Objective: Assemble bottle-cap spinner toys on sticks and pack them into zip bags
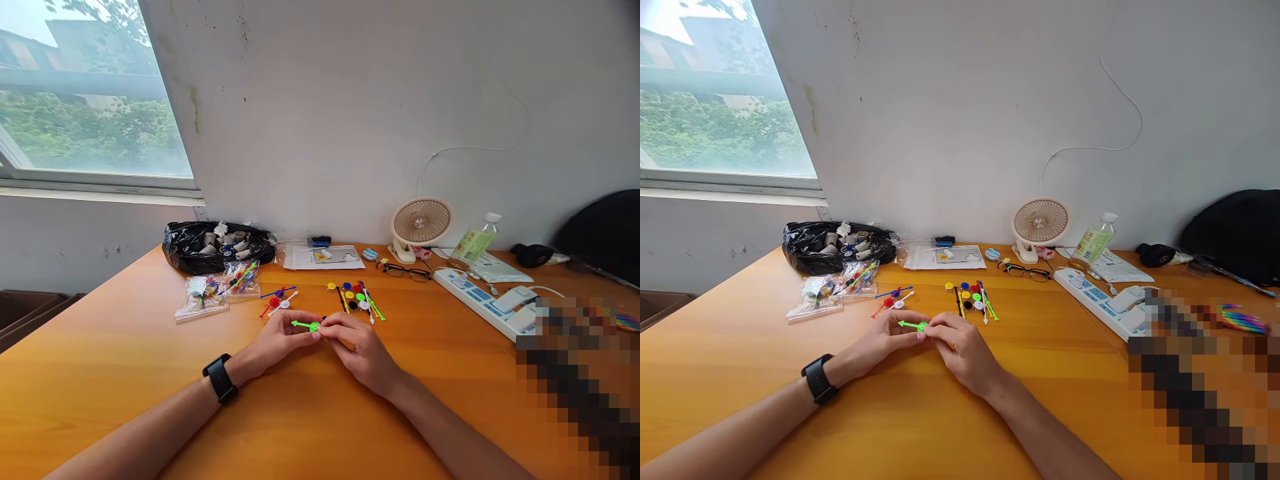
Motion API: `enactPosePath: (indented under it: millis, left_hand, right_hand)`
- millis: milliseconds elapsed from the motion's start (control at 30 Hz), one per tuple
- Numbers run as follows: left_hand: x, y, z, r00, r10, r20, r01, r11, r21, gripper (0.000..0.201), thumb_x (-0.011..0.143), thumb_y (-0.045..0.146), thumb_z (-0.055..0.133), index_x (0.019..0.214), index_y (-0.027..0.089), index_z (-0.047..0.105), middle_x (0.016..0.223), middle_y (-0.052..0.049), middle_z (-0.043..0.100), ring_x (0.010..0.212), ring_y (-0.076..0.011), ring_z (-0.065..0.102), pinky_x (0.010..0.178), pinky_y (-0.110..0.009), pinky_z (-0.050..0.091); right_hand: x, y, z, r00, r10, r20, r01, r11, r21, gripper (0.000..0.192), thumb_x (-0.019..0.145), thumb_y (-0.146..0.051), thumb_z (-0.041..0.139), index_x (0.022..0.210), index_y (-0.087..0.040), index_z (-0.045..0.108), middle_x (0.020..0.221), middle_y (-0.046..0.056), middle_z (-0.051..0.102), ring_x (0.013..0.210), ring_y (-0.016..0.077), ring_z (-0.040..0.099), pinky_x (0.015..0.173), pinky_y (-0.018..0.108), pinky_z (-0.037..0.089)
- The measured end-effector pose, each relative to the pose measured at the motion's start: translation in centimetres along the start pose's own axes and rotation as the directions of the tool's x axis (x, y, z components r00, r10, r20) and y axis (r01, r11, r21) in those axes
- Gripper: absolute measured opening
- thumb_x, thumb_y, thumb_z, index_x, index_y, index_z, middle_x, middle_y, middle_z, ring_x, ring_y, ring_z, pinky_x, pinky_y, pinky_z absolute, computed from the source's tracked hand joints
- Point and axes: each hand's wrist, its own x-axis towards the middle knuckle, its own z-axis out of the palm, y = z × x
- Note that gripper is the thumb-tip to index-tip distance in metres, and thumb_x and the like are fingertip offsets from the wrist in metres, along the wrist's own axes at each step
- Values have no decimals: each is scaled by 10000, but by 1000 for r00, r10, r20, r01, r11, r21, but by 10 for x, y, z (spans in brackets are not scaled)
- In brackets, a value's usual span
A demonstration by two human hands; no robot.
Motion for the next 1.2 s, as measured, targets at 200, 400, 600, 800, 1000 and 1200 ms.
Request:
enactPosePath:
  millis: [200,400,600,800,1000,1200]
  left_hand:
    - [3,-7,-4,999,40,23,-40,999,-4,407,844,467,812,1122,172,775,1109,-112,797,1046,-303,759,963,-433,583]
    - [7,-6,-14,974,211,-85,-182,947,264,397,917,482,722,1108,134,735,1034,-121,782,912,-247,758,820,-357,605]
    - [7,-11,-25,883,467,-40,-249,539,805,221,999,385,597,1019,195,706,1030,-93,751,963,-241,684,867,-378,551]
    - [9,-11,-26,846,529,60,-222,248,943,166,999,331,605,1019,217,724,1132,-96,743,1115,-306,583,962,-459,486]
    - [6,-7,-23,814,581,-11,-191,285,939,175,1025,265,532,1099,207,679,1083,-100,697,996,-261,629,898,-407,513]
    - [0,-15,6,875,444,192,-376,375,847,465,1001,287,582,1459,243,518,1457,-131,548,1319,-289,568,1113,-438,473]
  right_hand:
    - [4,3,-13,981,127,-147,-135,990,-42,111,1001,-243,611,1053,-245,709,1004,48,714,953,210,663,878,350,534]
    - [3,34,-29,960,190,-204,-263,859,-438,235,1019,-226,532,1167,-213,715,1086,107,685,1074,286,579,973,458,494]
    - [-2,46,-21,971,225,-80,-221,717,-661,325,1023,-256,520,1298,-208,687,1237,150,630,1138,328,526,990,515,473]
    - [-1,41,-20,978,198,-63,-195,772,-605,221,993,-225,572,1164,-237,713,1192,129,634,1121,327,526,971,520,478]
    - [2,30,-20,969,228,-90,-243,843,-480,113,941,-141,612,877,-223,656,1053,87,656,1037,290,541,931,481,488]
    - [5,27,-18,957,249,-150,-285,905,-315,120,1033,-193,482,970,-230,578,953,55,675,924,241,617,859,403,504]
